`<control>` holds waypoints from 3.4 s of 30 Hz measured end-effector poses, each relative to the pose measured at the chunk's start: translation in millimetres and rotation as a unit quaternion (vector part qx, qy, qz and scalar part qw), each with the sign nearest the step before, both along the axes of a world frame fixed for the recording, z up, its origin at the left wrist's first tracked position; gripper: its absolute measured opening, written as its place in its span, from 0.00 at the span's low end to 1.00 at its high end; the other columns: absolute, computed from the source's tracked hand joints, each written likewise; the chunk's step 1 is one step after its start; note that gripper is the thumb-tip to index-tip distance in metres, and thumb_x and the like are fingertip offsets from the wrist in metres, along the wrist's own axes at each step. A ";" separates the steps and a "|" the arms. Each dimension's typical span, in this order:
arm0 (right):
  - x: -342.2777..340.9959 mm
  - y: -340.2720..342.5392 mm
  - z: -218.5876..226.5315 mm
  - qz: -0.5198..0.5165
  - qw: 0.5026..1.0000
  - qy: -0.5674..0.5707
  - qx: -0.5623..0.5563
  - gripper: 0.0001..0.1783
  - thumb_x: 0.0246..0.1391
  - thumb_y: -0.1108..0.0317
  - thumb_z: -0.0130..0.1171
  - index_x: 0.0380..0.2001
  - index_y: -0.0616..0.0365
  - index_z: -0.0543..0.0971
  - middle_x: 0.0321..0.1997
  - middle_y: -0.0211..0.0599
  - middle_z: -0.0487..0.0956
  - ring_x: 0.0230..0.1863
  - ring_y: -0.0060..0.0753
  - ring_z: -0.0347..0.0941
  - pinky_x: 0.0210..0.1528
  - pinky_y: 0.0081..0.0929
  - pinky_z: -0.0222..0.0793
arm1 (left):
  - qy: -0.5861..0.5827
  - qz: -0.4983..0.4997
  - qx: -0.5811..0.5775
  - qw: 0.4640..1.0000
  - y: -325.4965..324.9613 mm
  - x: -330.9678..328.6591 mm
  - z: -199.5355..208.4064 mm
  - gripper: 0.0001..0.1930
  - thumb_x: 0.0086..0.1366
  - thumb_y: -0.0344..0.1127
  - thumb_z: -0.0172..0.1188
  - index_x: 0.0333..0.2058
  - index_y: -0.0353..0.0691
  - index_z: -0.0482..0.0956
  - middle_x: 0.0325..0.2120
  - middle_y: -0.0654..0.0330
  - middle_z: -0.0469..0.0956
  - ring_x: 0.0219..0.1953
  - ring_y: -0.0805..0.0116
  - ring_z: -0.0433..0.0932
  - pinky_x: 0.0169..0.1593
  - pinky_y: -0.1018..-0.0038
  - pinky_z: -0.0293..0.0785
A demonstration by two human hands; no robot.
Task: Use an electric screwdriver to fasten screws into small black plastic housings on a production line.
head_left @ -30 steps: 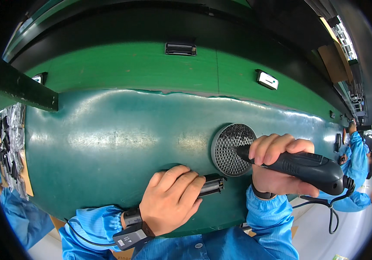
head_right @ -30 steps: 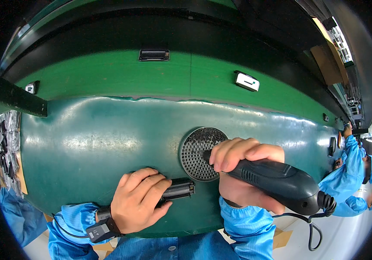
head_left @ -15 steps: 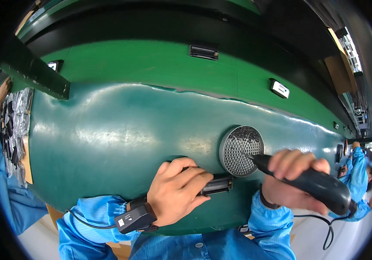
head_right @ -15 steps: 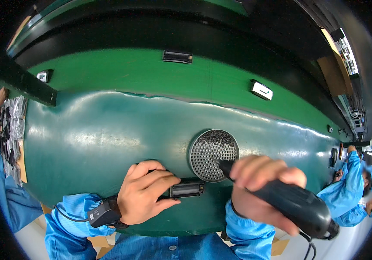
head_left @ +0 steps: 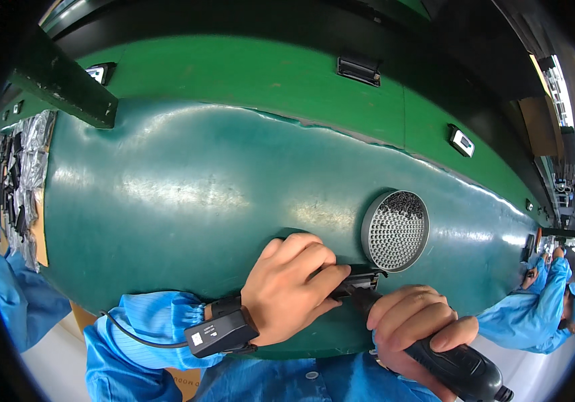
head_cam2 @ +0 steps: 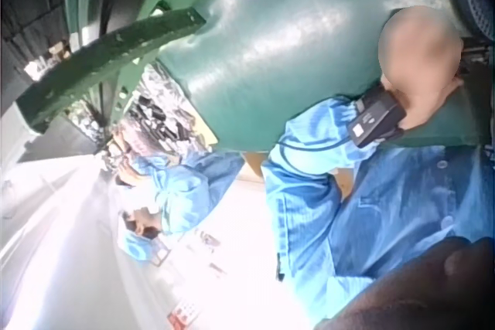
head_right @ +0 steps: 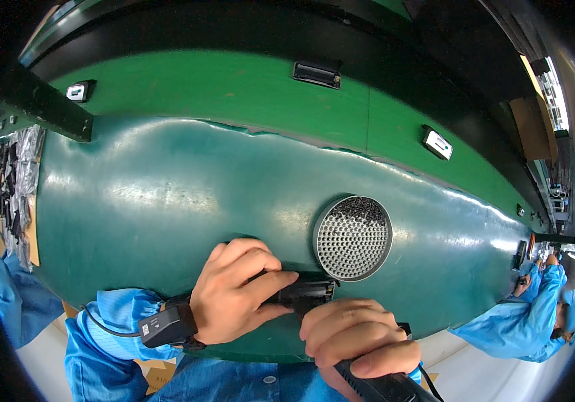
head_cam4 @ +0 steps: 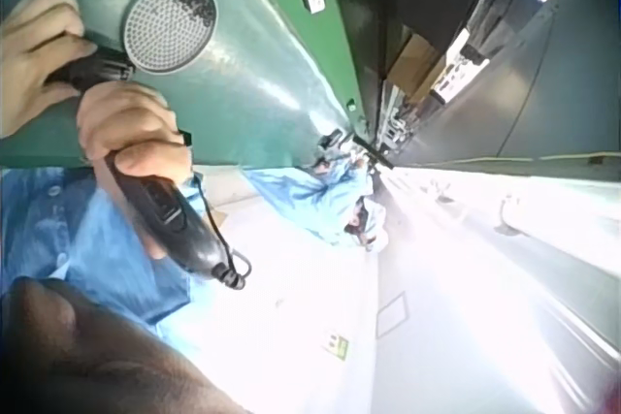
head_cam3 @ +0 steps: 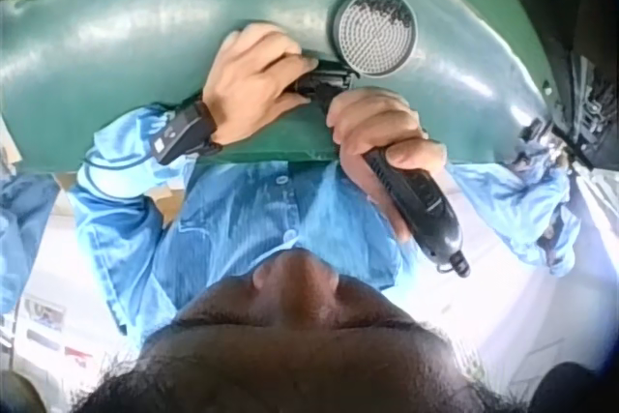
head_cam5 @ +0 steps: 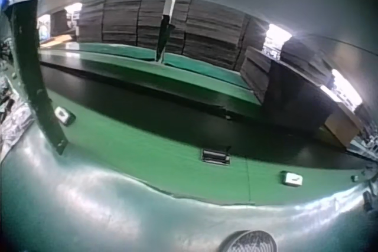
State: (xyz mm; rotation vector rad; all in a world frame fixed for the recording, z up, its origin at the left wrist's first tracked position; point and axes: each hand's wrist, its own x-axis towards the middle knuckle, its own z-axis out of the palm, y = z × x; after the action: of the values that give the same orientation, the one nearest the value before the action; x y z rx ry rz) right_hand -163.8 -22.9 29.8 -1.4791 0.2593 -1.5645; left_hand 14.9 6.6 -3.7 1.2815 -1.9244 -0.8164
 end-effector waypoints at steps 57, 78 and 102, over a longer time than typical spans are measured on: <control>-52.2 -69.0 -18.3 -0.137 0.987 -0.046 0.067 0.50 0.51 0.13 0.39 0.50 0.52 0.66 0.26 0.38 0.73 0.20 0.35 0.70 0.23 0.36 0.72 | -0.028 0.016 -0.012 0.999 -2.2 0.6 9.9 0.30 0.31 0.38 0.81 0.40 0.41 0.88 0.34 0.62 0.69 0.42 0.59 0.75 0.45 0.62 0.73; -53.1 -70.4 -17.1 -0.109 0.991 -0.042 0.061 0.53 0.47 0.12 0.44 0.49 0.55 0.67 0.26 0.40 0.75 0.21 0.37 0.72 0.24 0.36 0.73 | -0.022 0.010 -0.019 1.000 -1.7 1.5 8.6 0.28 0.36 0.38 0.80 0.41 0.41 0.87 0.35 0.62 0.70 0.43 0.58 0.75 0.44 0.61 0.73; -45.6 -73.3 -14.4 -0.102 0.993 0.009 0.066 0.50 0.51 0.15 0.45 0.49 0.54 0.69 0.26 0.37 0.74 0.21 0.33 0.70 0.23 0.34 0.71 | -0.024 0.005 -0.018 1.000 0.9 1.2 6.7 0.27 0.39 0.37 0.78 0.43 0.41 0.86 0.35 0.62 0.70 0.46 0.59 0.74 0.44 0.62 0.72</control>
State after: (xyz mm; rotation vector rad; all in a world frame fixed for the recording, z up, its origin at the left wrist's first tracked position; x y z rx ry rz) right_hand -209.4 -96.2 15.4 -1.3983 0.5274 -1.6621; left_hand 16.1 7.5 2.9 1.2998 -1.9604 -0.7486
